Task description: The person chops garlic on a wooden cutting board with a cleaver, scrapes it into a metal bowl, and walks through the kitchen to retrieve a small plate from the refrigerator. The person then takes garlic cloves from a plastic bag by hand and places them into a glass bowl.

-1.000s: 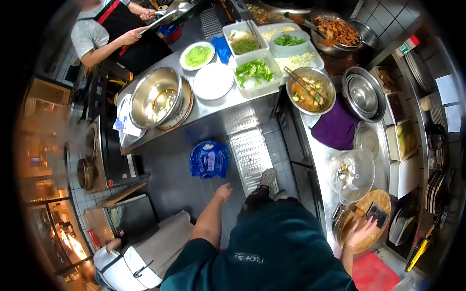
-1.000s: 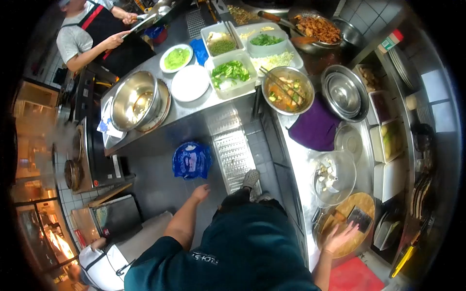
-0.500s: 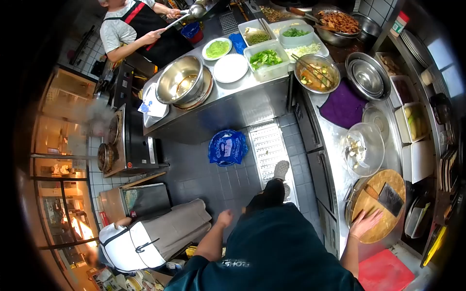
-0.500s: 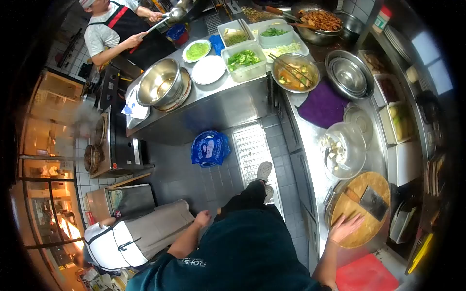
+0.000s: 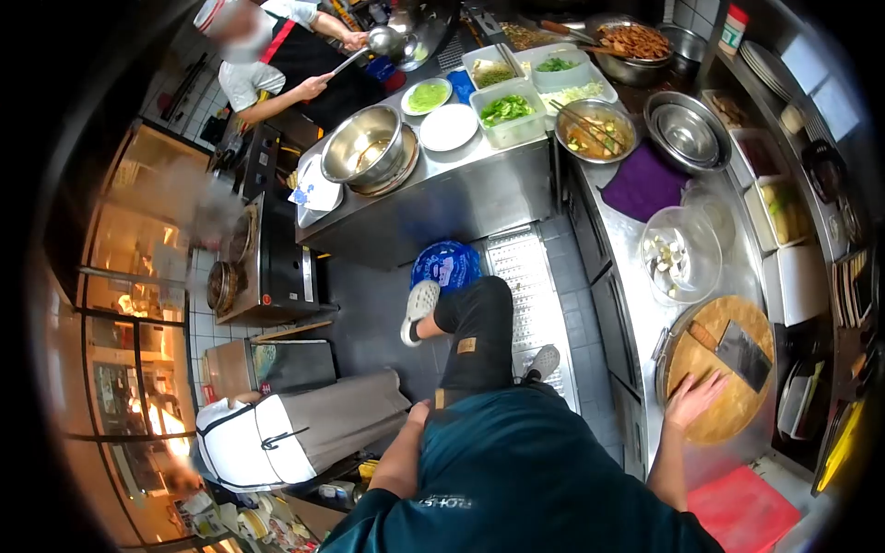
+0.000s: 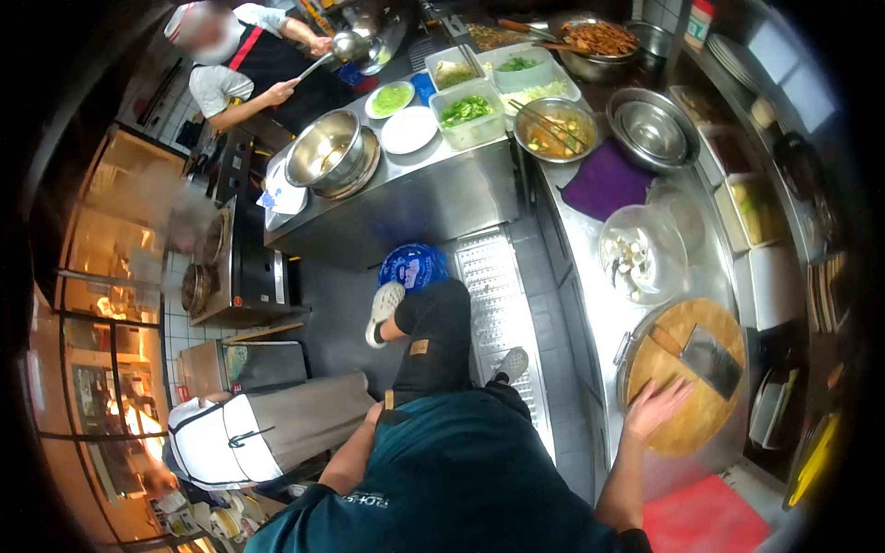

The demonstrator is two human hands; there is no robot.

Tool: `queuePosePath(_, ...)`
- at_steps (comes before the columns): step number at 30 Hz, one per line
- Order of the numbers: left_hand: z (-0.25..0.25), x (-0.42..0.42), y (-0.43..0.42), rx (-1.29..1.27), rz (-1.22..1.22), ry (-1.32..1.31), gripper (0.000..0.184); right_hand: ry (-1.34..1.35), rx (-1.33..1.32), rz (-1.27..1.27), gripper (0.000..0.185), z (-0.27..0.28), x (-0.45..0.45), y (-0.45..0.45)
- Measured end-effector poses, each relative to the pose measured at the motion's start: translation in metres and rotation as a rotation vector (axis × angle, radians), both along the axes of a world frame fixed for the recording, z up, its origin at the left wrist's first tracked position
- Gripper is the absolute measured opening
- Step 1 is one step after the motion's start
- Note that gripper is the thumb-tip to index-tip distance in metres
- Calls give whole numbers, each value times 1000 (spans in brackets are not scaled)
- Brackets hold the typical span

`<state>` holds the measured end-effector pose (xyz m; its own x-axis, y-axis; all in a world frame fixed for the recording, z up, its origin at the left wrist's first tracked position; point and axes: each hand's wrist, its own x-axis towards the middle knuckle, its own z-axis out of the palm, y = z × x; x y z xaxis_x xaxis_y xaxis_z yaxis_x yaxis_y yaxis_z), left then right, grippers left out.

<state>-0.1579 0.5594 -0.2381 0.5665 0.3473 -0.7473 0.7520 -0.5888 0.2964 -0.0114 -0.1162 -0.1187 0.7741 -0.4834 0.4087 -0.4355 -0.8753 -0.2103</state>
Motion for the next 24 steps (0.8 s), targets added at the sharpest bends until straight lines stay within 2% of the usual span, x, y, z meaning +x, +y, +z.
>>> queuePosePath(2, -38, -20, 17, -77, 153, -31, 54, -10, 19, 7, 64, 5, 0, 1)
queuePosePath(3, -36, -21, 16, -77, 137, -32, 54, 4, 34, -5, 63, 5, -1, 1)
queuePosePath(10, 9, 4, 27, 19, -124, -14, 55, -14, 58, 38, 65, 7, -4, 0)
queuePosePath(13, 27, 39, 35, 60, -243, -40, 56, 47, 127, -18, 63, 20, -4, 4)
queuePosePath(18, 62, 107, 35, 114, -331, -116, 57, -46, 159, -14, 58, 27, -6, 4)
queuePosePath(21, 46, 117, 48, 133, -332, -119, 59, -48, 180, -22, 55, 32, -5, 7)
queuePosePath(24, 0, 119, 80, 132, -678, 4, 61, -60, 231, 9, 52, 34, -9, 7)
